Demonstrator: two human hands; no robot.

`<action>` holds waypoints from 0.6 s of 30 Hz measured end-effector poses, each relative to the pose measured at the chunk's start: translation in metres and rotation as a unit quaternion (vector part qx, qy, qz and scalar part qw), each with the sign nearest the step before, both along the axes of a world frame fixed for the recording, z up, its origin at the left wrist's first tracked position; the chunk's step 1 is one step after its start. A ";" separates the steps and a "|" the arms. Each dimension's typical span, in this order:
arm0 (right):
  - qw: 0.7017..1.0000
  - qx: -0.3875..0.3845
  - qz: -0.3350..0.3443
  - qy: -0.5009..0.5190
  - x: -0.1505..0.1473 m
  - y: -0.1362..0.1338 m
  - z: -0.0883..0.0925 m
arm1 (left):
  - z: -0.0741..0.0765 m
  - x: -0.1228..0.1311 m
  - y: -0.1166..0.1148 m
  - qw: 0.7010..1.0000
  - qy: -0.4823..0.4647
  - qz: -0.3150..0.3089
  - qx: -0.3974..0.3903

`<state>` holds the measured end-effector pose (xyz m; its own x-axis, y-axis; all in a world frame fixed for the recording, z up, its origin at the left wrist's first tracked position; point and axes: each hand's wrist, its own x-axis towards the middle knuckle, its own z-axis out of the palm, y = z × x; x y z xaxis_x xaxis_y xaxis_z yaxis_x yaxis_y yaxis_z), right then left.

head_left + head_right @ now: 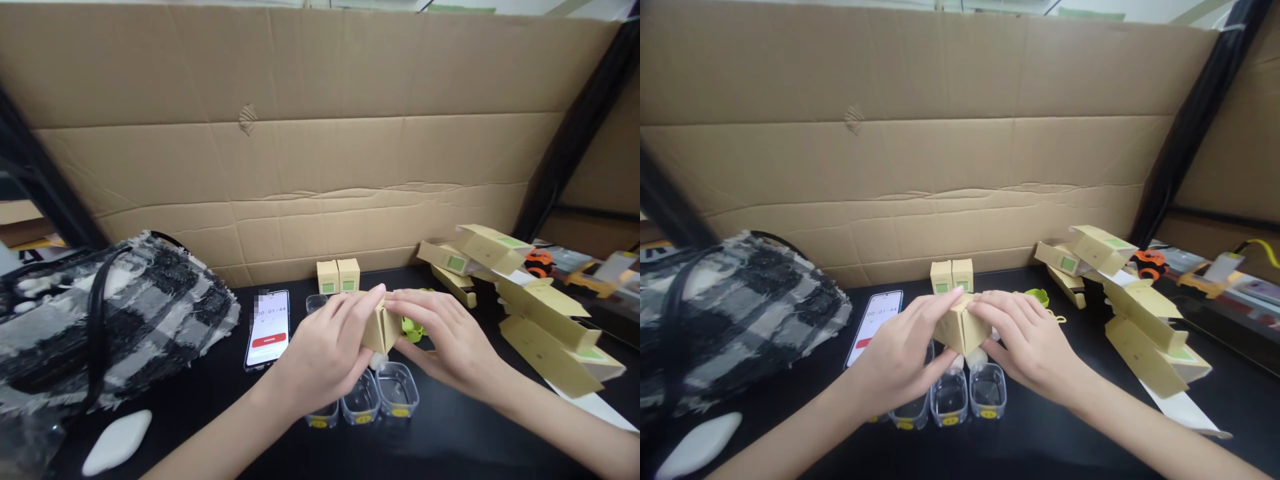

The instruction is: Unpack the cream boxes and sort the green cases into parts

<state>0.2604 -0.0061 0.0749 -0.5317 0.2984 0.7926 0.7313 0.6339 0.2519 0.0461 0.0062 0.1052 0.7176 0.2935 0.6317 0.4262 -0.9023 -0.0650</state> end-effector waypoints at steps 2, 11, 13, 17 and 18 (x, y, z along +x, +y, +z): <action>0.999 0.043 -0.002 0.033 0.002 -0.001 -0.001 | 0.000 0.000 0.000 1.000 -0.006 0.011 -0.019; 0.967 -0.138 0.141 0.160 0.000 -0.014 0.004 | -0.008 -0.006 0.017 0.998 -0.017 0.054 -0.029; 0.969 -0.167 0.131 0.124 0.000 -0.014 0.005 | -0.008 -0.005 0.019 1.000 -0.021 0.018 -0.004; 0.993 -0.092 0.051 -0.052 0.003 -0.010 0.004 | -0.007 -0.001 0.015 0.998 0.033 -0.025 0.043; 0.996 -0.062 0.015 -0.063 0.003 -0.009 0.003 | -0.008 0.000 0.014 0.997 0.042 -0.029 0.051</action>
<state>0.2634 -0.0148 0.0778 -0.6351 0.3715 0.6772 0.6785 0.6873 0.2593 0.0461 0.0198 0.0972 0.7835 0.1860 0.5929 0.3619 -0.9122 -0.1920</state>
